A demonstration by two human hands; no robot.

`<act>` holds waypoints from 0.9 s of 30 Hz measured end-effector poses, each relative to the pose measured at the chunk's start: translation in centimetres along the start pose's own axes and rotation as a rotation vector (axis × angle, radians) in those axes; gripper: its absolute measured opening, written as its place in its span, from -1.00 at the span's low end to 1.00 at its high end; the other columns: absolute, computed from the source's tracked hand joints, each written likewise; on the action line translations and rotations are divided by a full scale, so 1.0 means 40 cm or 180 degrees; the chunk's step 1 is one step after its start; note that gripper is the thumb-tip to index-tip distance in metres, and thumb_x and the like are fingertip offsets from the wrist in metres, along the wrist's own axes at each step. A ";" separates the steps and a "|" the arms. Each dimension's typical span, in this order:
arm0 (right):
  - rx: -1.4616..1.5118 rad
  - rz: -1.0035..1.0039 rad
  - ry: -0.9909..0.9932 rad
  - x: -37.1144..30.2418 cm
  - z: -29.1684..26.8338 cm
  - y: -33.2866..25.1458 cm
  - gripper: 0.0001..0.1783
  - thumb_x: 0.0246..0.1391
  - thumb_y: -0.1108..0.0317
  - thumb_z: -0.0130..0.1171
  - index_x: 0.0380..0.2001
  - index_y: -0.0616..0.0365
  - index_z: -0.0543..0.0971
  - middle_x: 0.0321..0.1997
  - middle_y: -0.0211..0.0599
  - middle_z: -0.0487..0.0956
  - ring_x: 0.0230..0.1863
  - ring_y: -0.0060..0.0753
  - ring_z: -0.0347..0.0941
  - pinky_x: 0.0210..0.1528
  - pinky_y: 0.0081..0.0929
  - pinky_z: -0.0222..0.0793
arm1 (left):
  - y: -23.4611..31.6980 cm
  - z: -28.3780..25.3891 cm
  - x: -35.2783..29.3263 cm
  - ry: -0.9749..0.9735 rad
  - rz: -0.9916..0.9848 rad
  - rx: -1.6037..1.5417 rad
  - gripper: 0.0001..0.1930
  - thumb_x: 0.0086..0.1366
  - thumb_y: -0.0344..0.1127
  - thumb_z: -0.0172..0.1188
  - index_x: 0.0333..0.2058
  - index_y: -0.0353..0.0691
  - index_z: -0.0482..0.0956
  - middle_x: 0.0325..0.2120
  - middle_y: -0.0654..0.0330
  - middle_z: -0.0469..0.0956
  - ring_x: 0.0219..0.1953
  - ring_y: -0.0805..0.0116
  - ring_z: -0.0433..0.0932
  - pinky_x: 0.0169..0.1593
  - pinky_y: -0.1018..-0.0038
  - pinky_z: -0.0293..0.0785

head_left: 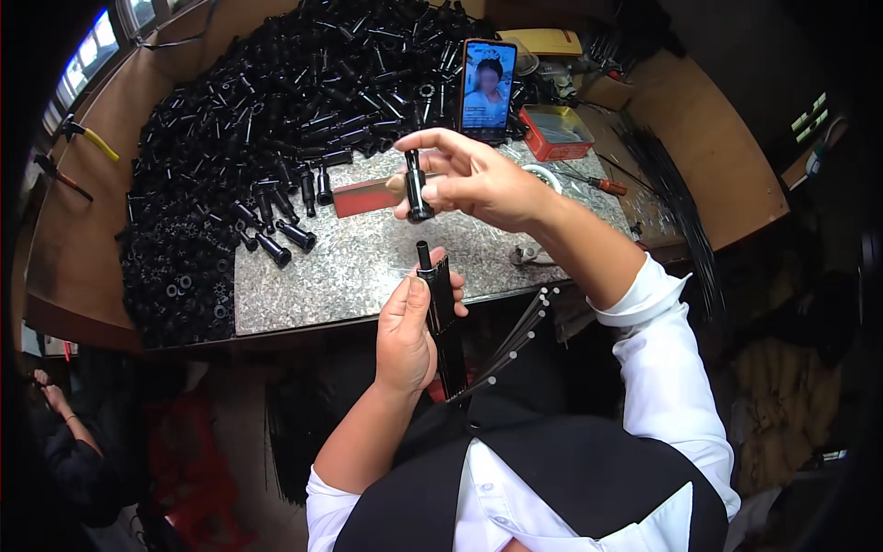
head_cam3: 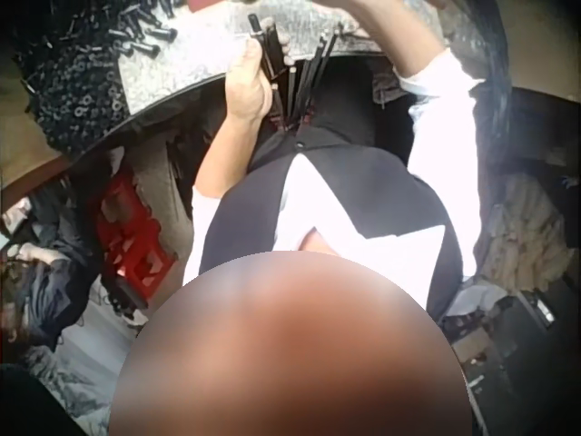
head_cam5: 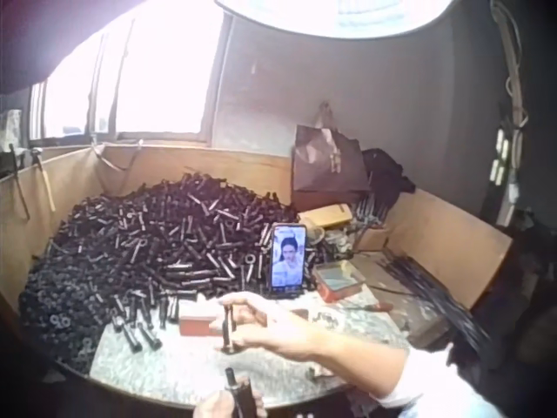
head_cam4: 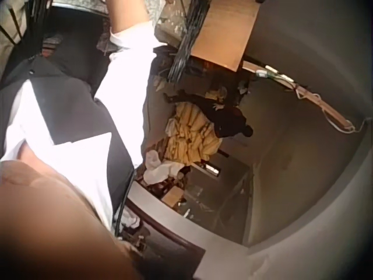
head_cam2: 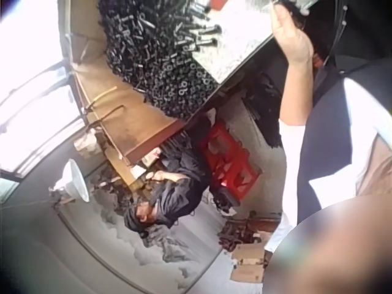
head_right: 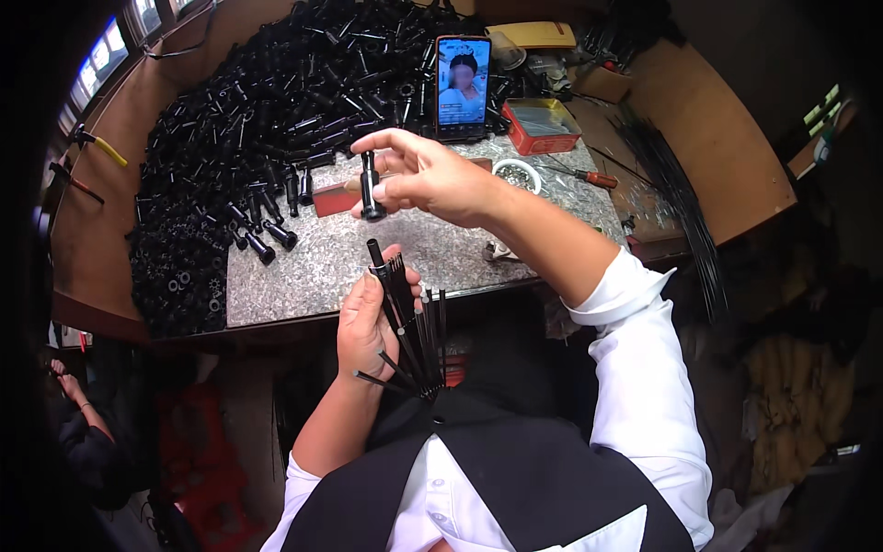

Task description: Assembling umbrella ribs into the handle assembly using pliers.

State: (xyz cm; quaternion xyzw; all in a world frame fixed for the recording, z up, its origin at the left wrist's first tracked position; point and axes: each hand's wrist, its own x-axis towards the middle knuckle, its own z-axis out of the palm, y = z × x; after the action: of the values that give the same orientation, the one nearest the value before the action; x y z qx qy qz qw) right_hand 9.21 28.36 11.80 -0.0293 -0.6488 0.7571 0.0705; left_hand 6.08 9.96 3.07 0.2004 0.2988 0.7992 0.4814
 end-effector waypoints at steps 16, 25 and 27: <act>-0.2542 -0.0544 0.0149 -0.110 0.112 -0.060 -0.49 0.01 0.55 0.13 0.06 0.17 0.26 -0.09 -0.29 0.40 -0.18 -0.48 0.44 -0.03 -0.50 0.38 | -0.023 0.016 -0.021 -0.0229 0.0426 0.0715 -0.64 0.45 -0.19 -0.19 -0.10 -0.37 0.46 -0.28 0.19 0.52 -0.28 0.52 0.44 -0.14 0.53 0.41; -0.2519 -0.0309 -0.0501 -0.082 0.086 -0.069 -0.52 0.03 0.54 0.15 0.04 0.14 0.29 -0.12 -0.29 0.41 -0.11 -0.51 0.40 -0.04 -0.49 0.39 | -0.017 0.027 -0.024 -0.0036 0.0379 0.0608 -0.63 0.45 -0.16 -0.20 -0.09 -0.37 0.44 -0.28 0.16 0.53 -0.28 0.51 0.45 -0.17 0.53 0.42; -0.2327 -0.0263 -0.0512 -0.080 0.086 -0.064 -0.53 0.04 0.53 0.16 0.03 0.14 0.29 -0.11 -0.29 0.41 -0.09 -0.51 0.40 -0.01 -0.48 0.39 | -0.013 0.028 -0.025 0.0105 0.0268 0.0480 -0.62 0.45 -0.15 -0.20 -0.08 -0.36 0.43 -0.28 0.16 0.53 -0.28 0.51 0.46 -0.18 0.53 0.43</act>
State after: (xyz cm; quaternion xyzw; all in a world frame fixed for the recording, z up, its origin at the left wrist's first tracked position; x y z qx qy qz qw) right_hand 12.08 24.89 14.71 0.0333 -0.8803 0.4720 0.0347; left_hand 7.53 9.57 3.53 0.2354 0.3573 0.7972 0.4259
